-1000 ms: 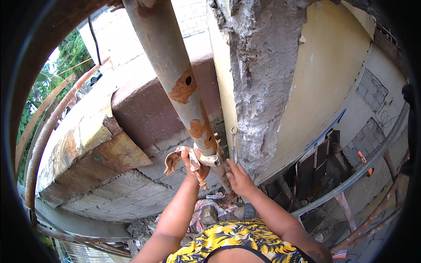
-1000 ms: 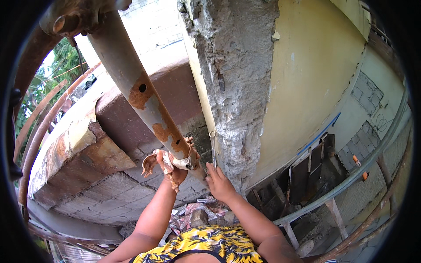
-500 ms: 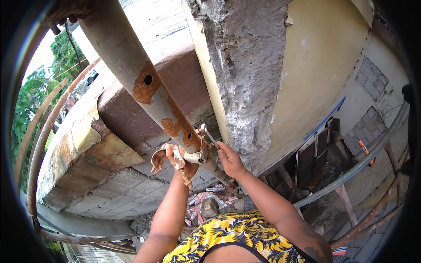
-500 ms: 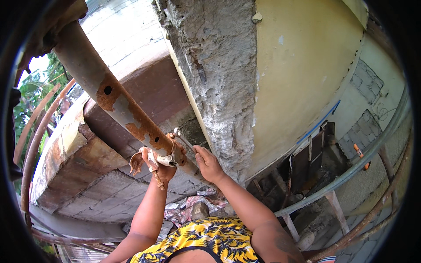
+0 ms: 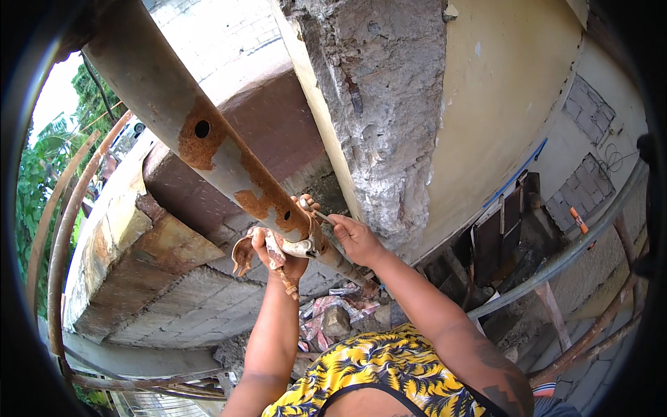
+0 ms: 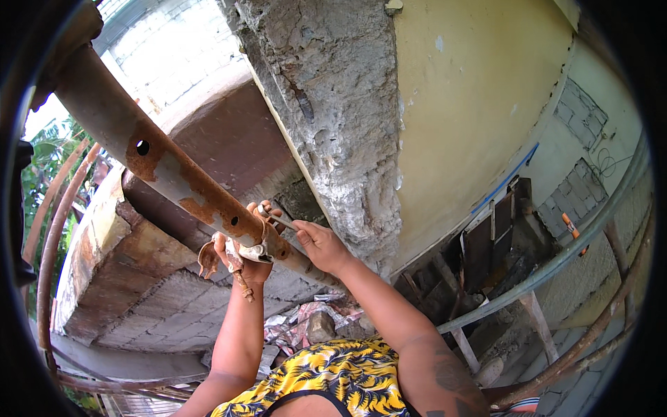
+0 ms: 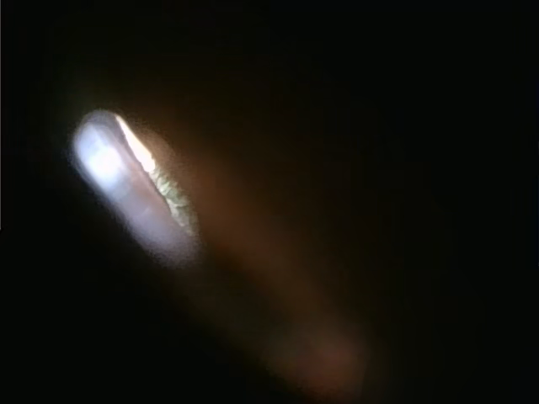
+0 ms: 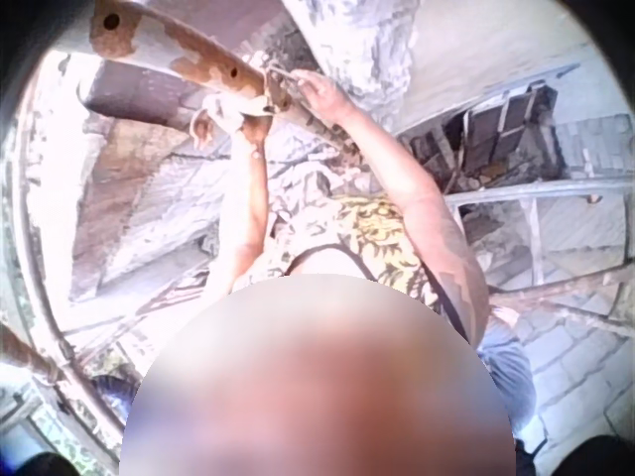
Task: The person uses a wrench to loosen and tighten bolts on a metal scaffolding frame attached to a wall. They reposition a metal clamp and secure it to the vertical pole.
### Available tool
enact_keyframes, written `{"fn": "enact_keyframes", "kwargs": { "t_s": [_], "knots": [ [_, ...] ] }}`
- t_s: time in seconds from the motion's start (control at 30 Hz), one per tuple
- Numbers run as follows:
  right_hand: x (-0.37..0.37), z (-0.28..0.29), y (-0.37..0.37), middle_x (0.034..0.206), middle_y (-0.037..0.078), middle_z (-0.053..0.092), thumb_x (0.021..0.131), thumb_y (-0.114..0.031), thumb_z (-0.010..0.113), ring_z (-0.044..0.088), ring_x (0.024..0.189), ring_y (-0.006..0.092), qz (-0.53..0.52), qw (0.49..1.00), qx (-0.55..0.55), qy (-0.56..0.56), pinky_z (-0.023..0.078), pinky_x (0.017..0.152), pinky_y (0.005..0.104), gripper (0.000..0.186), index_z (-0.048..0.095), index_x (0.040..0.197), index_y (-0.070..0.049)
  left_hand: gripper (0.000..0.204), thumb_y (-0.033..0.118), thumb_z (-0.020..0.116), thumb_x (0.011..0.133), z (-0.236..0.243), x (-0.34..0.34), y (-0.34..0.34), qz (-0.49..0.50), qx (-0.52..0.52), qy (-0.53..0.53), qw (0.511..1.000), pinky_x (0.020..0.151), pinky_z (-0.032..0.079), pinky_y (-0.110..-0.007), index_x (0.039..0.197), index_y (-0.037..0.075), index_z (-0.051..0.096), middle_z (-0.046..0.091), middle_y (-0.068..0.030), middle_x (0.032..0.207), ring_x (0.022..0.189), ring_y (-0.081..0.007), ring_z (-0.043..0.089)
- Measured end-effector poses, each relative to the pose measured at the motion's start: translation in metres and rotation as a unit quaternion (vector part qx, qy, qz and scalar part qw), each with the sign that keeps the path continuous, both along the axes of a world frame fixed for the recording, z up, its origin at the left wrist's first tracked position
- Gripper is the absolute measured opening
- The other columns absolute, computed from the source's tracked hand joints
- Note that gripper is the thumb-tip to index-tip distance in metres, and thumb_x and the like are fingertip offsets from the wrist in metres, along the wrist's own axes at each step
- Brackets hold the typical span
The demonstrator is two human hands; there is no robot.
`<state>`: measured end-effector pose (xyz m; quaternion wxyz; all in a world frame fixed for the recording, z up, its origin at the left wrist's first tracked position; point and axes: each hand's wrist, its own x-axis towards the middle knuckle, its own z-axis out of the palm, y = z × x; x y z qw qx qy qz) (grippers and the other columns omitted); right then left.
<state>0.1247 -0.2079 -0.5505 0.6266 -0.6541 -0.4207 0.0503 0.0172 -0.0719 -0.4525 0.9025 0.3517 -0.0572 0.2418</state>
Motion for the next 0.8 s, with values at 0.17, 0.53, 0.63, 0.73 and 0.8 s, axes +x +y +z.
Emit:
{"fn": "enact_keyframes", "kwargs": {
  "t_s": [0.17,0.53,0.63,0.73,0.8],
  "knots": [
    [-0.005,0.026,-0.017,0.126,0.025,0.069,0.111,-0.042,0.046,0.066,0.121,0.0382,0.013,0.997,-0.073,0.022,0.052,0.099,0.0424,0.050,0.060,0.136,0.000,0.090,0.068,0.057,0.087,0.002,0.000,-0.001,-0.033,-0.007,-0.011,0.999,0.092,0.059,-0.056,0.143,-0.001,0.049,0.055,-0.0215,0.142,0.121,-0.0411,0.061],
    [-0.060,0.123,-0.094,0.091,0.023,0.069,0.111,-0.034,0.045,0.067,0.090,0.0470,0.058,0.974,-0.200,0.087,0.050,0.075,0.0527,0.033,0.055,0.119,-0.004,0.085,0.067,0.058,0.088,0.000,-0.004,-0.003,0.007,-0.032,0.005,0.999,0.103,0.051,-0.045,0.139,-0.001,0.055,0.063,-0.0181,0.133,0.115,-0.0311,0.064],
    [-0.063,0.122,-0.090,0.085,0.022,0.068,0.110,-0.033,0.047,0.067,0.085,0.0463,0.033,0.979,-0.189,0.071,0.049,0.070,0.0519,0.030,0.055,0.115,-0.005,0.086,0.067,0.059,0.088,-0.016,-0.004,0.007,0.042,-0.058,0.023,0.997,0.103,0.051,-0.044,0.140,-0.001,0.054,0.062,-0.0180,0.134,0.117,-0.0303,0.063],
    [-0.065,0.126,-0.090,0.082,0.021,0.066,0.110,-0.032,0.048,0.066,0.079,0.0454,0.012,0.975,-0.202,0.094,0.048,0.068,0.0517,0.029,0.055,0.114,-0.005,0.088,0.066,0.062,0.087,-0.010,-0.002,0.004,0.017,-0.047,0.006,0.999,0.104,0.050,-0.043,0.141,-0.003,0.053,0.062,-0.0177,0.134,0.118,-0.0295,0.062],
    [-0.068,0.122,-0.090,0.081,0.021,0.065,0.110,-0.032,0.048,0.066,0.078,0.0447,0.019,0.978,-0.180,0.107,0.048,0.068,0.0514,0.029,0.056,0.115,-0.005,0.087,0.065,0.061,0.087,-0.012,-0.003,0.003,0.018,-0.051,0.003,0.999,0.104,0.051,-0.042,0.141,-0.003,0.053,0.062,-0.0176,0.134,0.117,-0.0294,0.063]
  ]
}}
